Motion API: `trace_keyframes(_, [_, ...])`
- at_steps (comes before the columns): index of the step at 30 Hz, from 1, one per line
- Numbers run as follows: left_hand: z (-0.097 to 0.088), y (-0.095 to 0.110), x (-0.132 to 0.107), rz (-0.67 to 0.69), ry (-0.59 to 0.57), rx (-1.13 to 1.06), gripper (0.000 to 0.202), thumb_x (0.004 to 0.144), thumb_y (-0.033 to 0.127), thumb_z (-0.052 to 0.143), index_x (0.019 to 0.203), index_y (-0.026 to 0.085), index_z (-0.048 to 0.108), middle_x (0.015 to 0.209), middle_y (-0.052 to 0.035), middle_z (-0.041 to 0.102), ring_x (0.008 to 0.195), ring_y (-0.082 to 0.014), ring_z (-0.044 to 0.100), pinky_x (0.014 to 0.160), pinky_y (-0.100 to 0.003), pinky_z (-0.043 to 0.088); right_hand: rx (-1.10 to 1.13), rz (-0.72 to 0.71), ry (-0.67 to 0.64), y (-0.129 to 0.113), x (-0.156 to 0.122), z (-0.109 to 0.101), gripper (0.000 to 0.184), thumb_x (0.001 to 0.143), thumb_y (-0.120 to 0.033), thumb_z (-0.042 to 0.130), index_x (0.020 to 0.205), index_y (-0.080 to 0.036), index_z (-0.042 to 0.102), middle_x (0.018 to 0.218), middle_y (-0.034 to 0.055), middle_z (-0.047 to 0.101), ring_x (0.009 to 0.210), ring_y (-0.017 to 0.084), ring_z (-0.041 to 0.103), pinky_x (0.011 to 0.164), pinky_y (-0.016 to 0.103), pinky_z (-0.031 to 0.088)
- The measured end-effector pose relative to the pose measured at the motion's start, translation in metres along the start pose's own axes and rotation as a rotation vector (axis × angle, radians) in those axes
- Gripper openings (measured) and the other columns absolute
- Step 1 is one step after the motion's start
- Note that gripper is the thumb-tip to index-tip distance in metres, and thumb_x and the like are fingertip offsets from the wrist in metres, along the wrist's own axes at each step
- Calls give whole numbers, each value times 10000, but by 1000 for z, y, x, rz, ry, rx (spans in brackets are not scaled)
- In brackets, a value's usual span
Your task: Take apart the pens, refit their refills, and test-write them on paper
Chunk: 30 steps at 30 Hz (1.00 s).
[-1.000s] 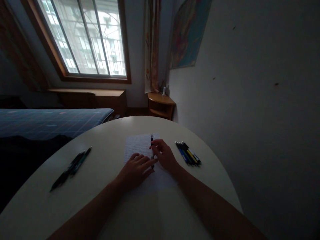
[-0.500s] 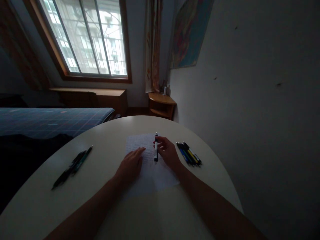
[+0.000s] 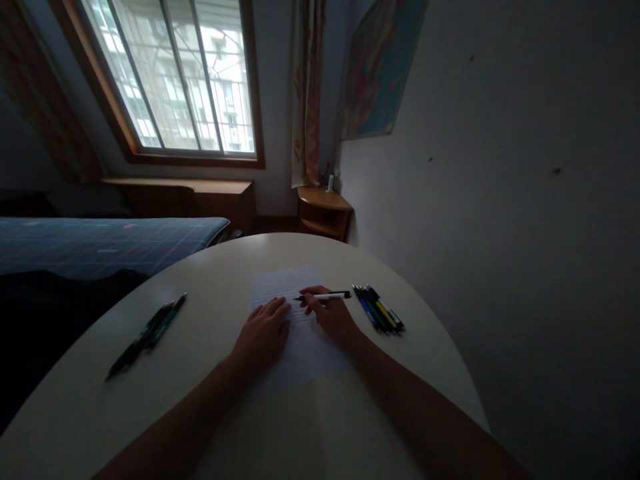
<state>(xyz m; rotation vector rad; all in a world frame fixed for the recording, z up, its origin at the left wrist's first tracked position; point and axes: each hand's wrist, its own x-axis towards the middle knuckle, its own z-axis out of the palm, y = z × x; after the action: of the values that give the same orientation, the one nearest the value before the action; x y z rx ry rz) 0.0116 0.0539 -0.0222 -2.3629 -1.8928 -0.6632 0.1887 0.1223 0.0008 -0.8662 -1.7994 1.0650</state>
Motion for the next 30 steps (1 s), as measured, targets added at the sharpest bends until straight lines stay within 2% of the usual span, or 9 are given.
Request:
trace_keyframes(6, [3, -3, -1, -19, 27, 7, 394, 933, 257, 447, 1305, 178, 550, 1412, -133, 519, 1320, -260, 463, 1107, -471, 358, -51, 97, -55, -9, -7, 2, 90, 801, -254, 613, 774, -170, 627, 590, -25, 593, 528, 102, 549, 480, 192, 405])
trace_keyframes(10, [6, -5, -2, -10, 25, 5, 406, 939, 272, 437, 1319, 173, 538, 1423, -144, 505, 1325, -264, 457, 1104, -478, 357, -42, 182, -98, -7, -9, 2, 76, 797, -245, 621, 782, -171, 616, 570, -28, 597, 494, 97, 542, 477, 193, 405])
trace_keyframes(17, [9, -7, -1, -5, 38, -7, 404, 936, 277, 434, 1311, 172, 539, 1411, -142, 515, 1327, -266, 449, 1094, -498, 358, -123, 243, -100, -8, -9, 2, 95, 765, -230, 639, 704, -179, 586, 524, -28, 592, 446, 97, 527, 446, 193, 379])
trace_keyframes(30, [7, -4, -3, 4, 58, -18, 451, 900, 364, 508, 1312, 179, 528, 1415, -150, 505, 1318, -284, 455, 1096, -499, 350, -205, 190, -86, -1, -7, 5, 78, 743, -199, 598, 672, -184, 571, 505, -26, 595, 451, 104, 537, 441, 197, 354])
